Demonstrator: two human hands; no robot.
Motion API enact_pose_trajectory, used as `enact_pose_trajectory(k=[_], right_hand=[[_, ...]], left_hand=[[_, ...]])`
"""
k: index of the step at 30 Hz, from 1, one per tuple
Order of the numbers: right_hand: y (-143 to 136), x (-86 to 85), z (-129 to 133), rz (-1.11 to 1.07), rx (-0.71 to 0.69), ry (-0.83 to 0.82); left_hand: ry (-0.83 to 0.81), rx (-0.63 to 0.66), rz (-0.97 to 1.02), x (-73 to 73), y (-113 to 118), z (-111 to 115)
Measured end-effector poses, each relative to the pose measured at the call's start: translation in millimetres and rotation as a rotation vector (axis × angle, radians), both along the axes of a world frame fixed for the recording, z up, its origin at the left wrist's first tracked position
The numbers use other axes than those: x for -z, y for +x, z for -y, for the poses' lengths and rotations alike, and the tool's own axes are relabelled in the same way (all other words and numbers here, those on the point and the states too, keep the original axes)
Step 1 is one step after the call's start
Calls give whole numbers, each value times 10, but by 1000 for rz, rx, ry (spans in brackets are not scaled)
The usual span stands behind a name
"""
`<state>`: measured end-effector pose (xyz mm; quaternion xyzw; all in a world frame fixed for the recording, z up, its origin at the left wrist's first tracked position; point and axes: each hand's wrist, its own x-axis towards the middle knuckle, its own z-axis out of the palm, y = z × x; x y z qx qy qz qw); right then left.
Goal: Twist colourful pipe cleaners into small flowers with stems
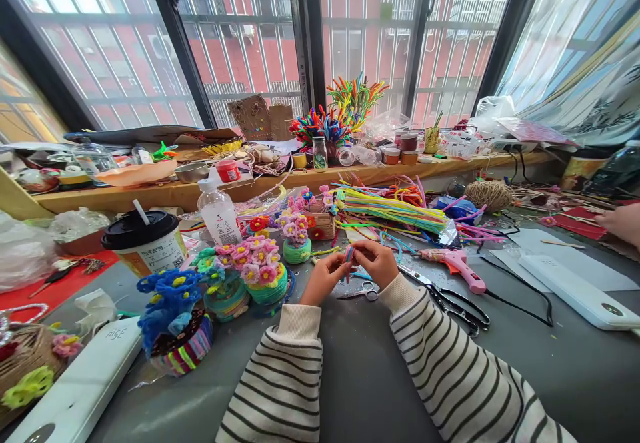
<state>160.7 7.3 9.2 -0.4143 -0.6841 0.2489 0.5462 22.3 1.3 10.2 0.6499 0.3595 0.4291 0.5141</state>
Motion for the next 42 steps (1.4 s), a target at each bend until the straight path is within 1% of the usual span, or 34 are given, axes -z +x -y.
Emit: enact_pose_trajectory(k=[4,7,11,13,14,16,18,19,22,24,26,30,32,37,39,42], right_hand=[[14,-13,3,55,30,28],[19,-24,7,57,32,24],[22,-36,-5,57,18,-20],[33,-31,-28,94,6,-38],[42,-23,-43,132,6,-49],[64,3,-77,256,20,-79],[86,40,-105,439,26,-105],[94,59,-114,540,21,-109],[93,107,-118,797,9,-92],[74,126,-109,889,15,-80],[50,136,-100,932,22,-74],[25,151,-95,940,44,-53],[31,158,-99,896,69,-32],[60,142,-107,739,145,8],[60,118,-101,692,148,-6],[52,80,-82,662,123,-4]], left_hand=[[-50,57,42,24,2,0],[-104,86,53,10,-5,17],[-140,81,82,-24,-4,30],[-126,14,100,-33,-7,20],[-102,-49,113,-34,-13,10],[-30,-220,151,-27,-31,-14],[27,-386,186,-14,-54,-39],[46,-446,196,-6,-64,-50],[71,-513,183,17,-79,-68],[75,-530,170,28,-79,-73],[88,-560,161,38,-79,-77],[131,-616,137,62,-95,-97],[148,-656,119,75,-114,-111],[144,-805,74,86,-154,-124],[134,-820,55,77,-154,-112],[138,-795,24,48,-139,-76]])
